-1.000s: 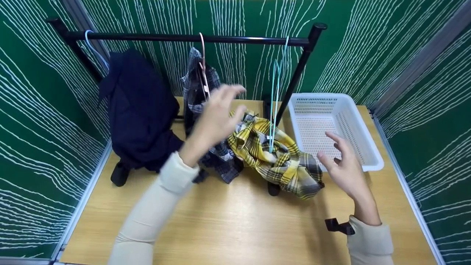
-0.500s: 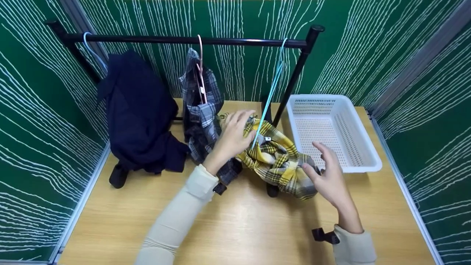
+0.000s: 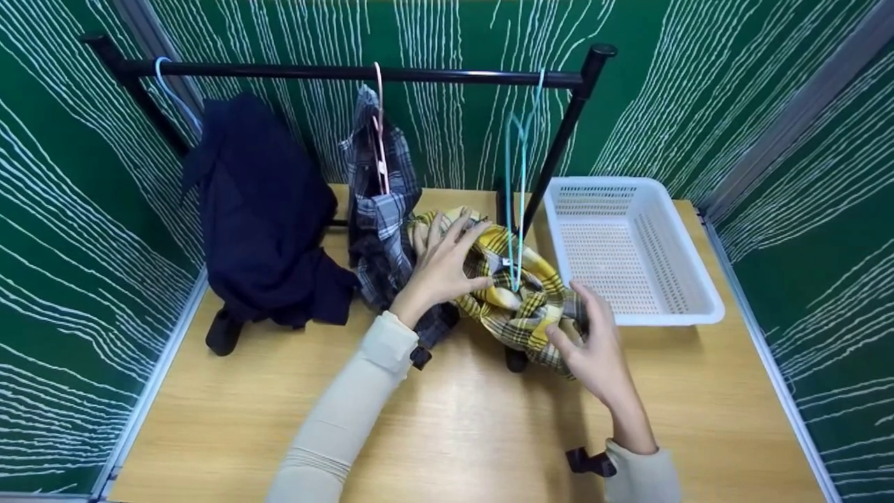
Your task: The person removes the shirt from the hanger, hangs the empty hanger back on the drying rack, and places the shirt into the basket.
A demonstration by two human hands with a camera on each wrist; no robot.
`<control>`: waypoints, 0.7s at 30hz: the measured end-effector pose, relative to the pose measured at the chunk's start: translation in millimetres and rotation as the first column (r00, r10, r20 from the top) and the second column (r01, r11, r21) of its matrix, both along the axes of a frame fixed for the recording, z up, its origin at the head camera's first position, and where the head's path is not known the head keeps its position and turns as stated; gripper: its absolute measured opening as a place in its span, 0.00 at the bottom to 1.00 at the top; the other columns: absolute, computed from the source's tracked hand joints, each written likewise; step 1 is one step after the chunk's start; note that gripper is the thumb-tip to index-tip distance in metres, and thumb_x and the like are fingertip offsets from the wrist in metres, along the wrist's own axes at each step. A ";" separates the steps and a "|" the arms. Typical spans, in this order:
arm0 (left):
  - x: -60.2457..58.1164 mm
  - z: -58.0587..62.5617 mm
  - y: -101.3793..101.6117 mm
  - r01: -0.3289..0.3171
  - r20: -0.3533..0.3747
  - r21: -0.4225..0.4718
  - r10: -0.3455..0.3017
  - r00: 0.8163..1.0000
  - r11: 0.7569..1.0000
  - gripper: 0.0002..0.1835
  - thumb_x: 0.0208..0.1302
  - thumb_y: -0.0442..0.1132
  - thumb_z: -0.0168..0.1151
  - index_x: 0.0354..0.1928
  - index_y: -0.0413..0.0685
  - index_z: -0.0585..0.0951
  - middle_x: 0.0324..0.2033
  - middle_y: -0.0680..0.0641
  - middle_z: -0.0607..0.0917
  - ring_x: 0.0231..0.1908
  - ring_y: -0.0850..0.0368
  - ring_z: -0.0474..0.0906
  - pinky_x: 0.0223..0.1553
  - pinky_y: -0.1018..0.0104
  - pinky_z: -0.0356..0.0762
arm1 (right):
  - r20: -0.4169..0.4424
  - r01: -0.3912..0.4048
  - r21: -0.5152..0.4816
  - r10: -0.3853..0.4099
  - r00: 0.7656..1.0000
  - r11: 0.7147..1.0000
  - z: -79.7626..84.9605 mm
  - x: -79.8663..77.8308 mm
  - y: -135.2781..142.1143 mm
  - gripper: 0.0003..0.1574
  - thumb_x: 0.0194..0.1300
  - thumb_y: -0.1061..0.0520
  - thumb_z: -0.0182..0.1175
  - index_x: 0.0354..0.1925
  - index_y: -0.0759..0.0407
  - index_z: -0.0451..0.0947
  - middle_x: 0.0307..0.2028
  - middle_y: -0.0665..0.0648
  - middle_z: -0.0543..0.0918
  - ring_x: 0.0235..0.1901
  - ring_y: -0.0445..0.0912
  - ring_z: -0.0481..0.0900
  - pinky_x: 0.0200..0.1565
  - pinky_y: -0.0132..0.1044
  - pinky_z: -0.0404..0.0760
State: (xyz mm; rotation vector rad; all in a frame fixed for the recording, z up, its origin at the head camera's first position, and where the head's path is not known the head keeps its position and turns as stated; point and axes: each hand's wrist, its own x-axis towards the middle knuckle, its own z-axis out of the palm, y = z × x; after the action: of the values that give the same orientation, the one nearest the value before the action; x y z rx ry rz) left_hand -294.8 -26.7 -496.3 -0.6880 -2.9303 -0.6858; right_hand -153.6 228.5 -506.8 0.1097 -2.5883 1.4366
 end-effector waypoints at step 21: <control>-15.4 -30.7 8.3 0.035 0.140 -0.060 -0.026 0.990 0.998 0.75 0.38 0.67 0.86 0.86 0.75 0.48 0.86 0.46 0.35 0.79 0.23 0.19 0.72 0.18 0.36 | 0.122 -0.015 0.112 0.001 0.993 0.994 -57.8 -34.7 -23.8 0.70 0.62 0.53 0.77 0.87 0.47 0.42 0.82 0.76 0.36 0.77 0.79 0.49 0.69 0.80 0.57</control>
State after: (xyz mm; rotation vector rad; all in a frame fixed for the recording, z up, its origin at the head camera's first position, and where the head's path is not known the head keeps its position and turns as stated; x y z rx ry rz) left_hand -310.2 -18.4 -527.0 -0.7204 -3.0863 -0.6741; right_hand -188.3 204.7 -564.6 0.0491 -2.7707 1.3388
